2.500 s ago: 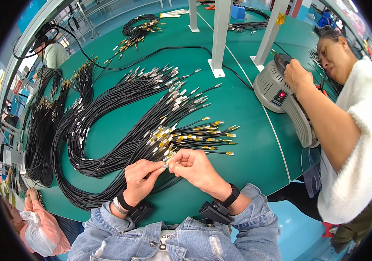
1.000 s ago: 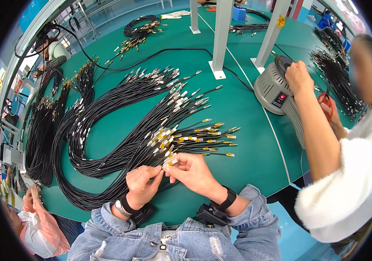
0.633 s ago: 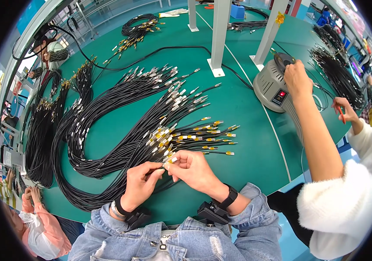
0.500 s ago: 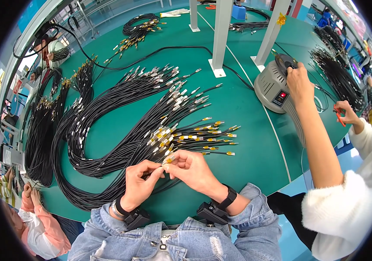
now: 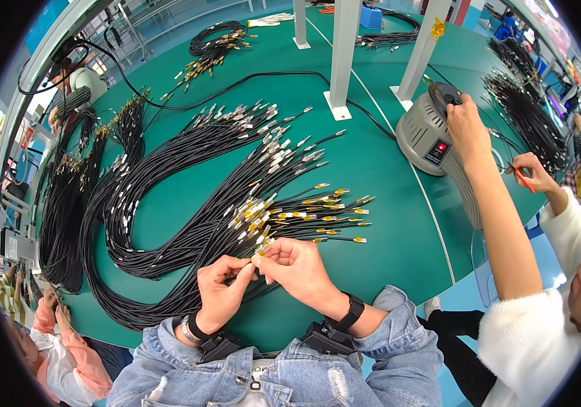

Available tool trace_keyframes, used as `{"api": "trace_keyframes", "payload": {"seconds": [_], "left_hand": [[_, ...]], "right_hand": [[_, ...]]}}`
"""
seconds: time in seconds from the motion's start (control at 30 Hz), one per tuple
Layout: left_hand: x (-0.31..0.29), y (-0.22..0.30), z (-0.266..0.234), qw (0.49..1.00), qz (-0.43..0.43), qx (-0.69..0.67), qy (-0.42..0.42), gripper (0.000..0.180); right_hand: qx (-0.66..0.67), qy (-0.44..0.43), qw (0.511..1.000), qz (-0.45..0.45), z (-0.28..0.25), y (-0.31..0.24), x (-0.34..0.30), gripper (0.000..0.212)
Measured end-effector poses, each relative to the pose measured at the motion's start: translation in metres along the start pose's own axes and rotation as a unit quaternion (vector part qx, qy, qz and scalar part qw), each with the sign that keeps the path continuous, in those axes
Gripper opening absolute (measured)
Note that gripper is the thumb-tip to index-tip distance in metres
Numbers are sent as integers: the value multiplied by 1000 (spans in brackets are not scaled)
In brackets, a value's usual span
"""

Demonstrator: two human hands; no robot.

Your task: The person gathers a bundle of cables, moves them to the side, and then picks up individual cables one at a time to press small connectors onto the ends.

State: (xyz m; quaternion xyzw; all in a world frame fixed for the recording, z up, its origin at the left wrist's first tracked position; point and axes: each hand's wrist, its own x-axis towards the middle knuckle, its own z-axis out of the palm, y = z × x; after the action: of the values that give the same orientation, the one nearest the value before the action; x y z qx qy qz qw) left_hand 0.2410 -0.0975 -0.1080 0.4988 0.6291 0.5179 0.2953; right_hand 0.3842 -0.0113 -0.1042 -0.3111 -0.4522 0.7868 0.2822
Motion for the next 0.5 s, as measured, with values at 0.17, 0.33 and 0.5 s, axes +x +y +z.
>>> {"api": "trace_keyframes", "payload": {"seconds": [0.17,0.33,0.5], "left_hand": [[-1,3,-1,999,-21,-30,-13,4],[-4,3,-1,999,-24,-43,-13,4],[-5,1,-3,998,-21,-57,-20,5]], "right_hand": [[8,0,1000,-5,-2,1,-1,10],[2,-2,1000,4,-2,-3,-1,11],[-1,-12,1000,16,-6,-4,-1,11]]}}
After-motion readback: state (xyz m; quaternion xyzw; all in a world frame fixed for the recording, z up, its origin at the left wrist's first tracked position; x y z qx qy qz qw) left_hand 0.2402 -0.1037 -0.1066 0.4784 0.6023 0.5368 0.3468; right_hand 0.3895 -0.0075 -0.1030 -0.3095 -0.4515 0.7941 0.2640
